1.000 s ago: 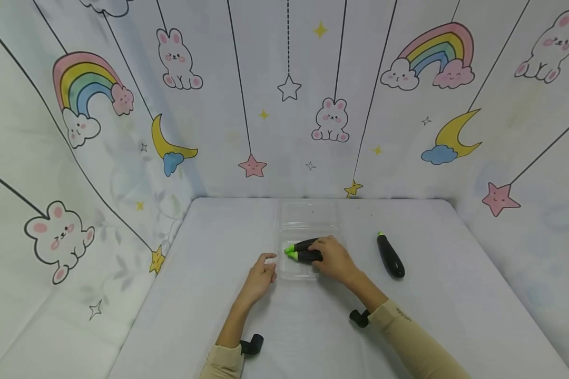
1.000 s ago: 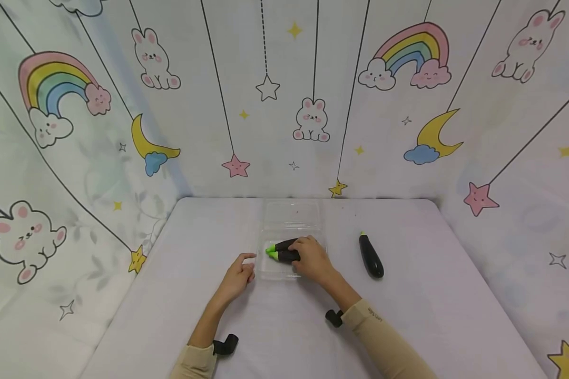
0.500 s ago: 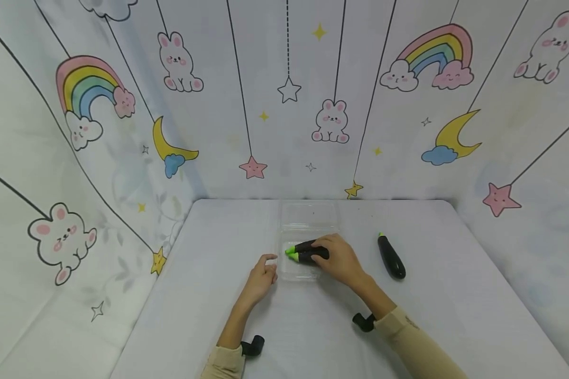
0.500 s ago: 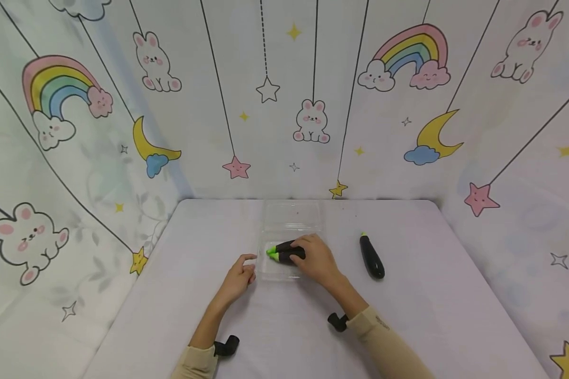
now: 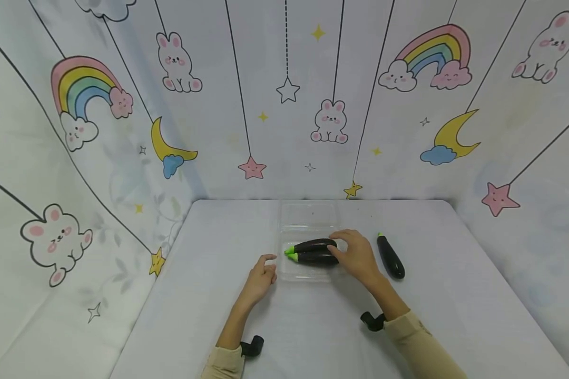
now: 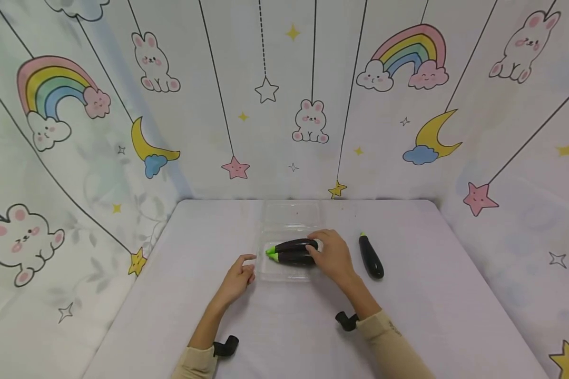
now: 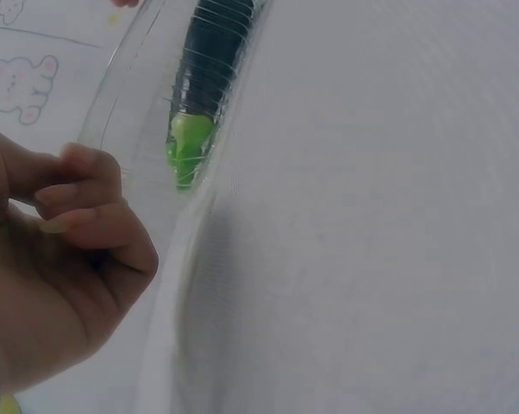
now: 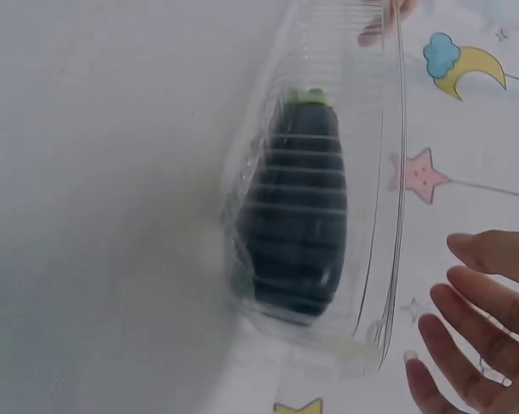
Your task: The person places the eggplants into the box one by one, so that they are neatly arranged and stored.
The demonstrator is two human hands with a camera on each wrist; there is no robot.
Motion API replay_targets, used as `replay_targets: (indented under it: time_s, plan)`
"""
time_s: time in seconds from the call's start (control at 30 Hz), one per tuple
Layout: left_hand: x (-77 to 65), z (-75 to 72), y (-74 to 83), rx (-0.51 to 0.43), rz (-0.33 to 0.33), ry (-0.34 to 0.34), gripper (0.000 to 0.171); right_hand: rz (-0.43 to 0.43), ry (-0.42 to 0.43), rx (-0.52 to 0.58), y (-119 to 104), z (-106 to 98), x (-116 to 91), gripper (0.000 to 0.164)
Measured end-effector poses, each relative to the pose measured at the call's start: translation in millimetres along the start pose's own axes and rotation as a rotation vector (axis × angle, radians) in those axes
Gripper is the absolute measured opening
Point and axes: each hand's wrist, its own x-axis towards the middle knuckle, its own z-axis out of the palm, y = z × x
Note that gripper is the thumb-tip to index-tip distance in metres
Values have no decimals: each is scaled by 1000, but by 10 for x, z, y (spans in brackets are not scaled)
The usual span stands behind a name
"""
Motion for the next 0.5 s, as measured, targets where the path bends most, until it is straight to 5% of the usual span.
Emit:
replay_targets:
  time_s: [0.5]
  plan:
    - [13, -2, -12, -6, 1, -4, 37, 191, 107, -49, 407, -250, -62, 27]
